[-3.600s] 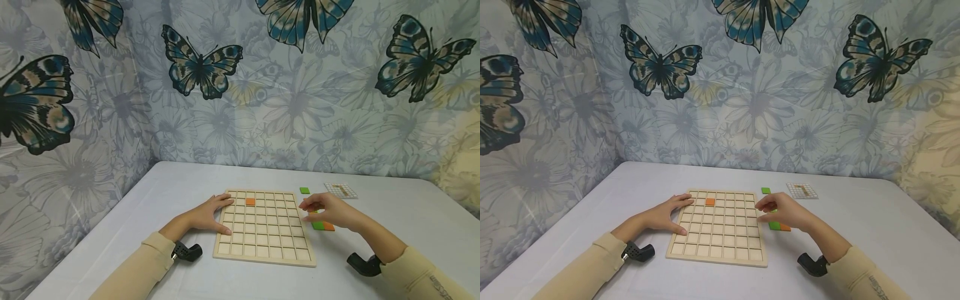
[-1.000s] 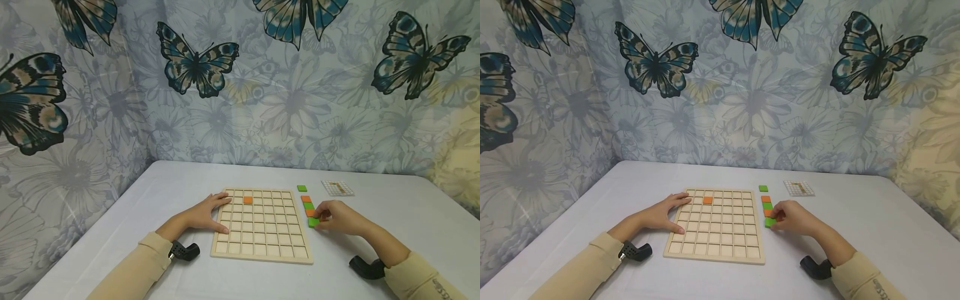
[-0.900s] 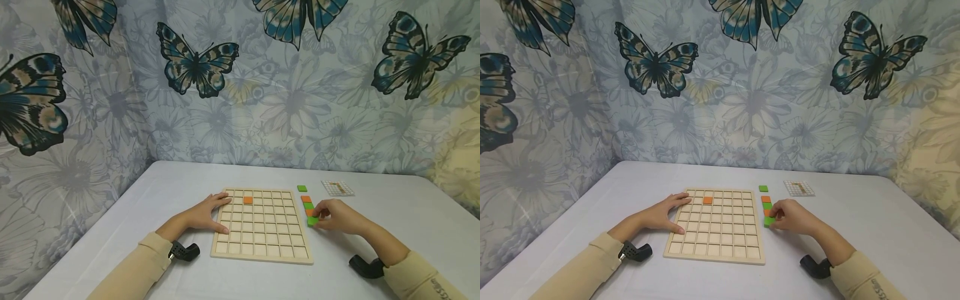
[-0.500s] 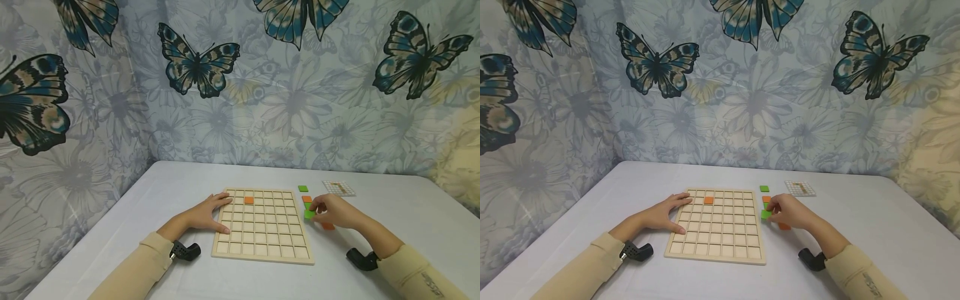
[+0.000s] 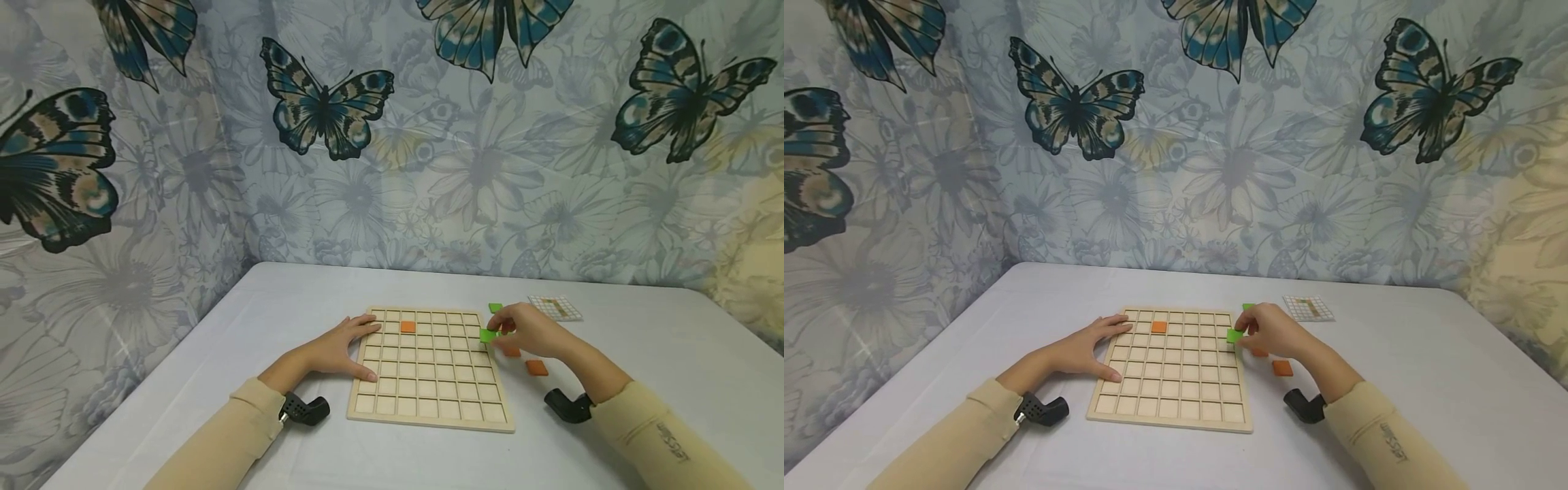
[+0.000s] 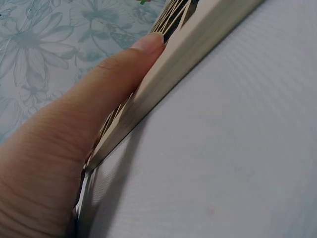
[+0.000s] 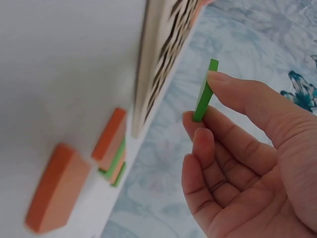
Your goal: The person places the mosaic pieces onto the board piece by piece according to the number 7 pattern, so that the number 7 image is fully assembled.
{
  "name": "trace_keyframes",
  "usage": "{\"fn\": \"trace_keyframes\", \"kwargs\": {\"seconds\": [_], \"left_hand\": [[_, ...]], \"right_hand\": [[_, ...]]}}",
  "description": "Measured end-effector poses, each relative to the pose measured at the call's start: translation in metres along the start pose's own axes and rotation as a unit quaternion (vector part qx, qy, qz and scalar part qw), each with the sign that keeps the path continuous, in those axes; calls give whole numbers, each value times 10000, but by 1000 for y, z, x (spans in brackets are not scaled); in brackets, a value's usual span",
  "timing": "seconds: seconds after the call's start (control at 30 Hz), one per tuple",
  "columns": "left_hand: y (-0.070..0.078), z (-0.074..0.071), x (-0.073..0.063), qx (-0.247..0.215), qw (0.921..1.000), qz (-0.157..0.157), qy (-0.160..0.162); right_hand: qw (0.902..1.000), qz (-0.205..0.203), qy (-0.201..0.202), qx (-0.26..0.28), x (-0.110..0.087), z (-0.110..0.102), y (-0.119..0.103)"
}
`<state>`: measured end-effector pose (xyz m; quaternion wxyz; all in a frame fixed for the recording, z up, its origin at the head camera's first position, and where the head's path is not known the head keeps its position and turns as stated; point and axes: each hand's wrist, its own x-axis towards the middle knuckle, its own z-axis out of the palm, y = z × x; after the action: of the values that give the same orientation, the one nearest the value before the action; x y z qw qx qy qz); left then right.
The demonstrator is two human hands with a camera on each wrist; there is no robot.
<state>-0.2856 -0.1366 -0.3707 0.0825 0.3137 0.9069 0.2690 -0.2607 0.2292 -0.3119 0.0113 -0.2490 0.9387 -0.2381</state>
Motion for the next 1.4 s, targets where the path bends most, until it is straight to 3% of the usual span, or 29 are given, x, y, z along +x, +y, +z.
{"fn": "trace_keyframes", "kwargs": {"seconds": [0.47,0.77,1.4], "left_hand": [[0,-2,0,-27,10000,-8,-16],[0,-1,0,-48,9999,74,-49],[-1,0,0,-46,10000,-10,-8]], "right_hand": [[9997,-107,101,197,31,5,-5],[9985,-98,-137,529,50,12,-13],[9965,-351,-762,43,91,24,-34]]}}
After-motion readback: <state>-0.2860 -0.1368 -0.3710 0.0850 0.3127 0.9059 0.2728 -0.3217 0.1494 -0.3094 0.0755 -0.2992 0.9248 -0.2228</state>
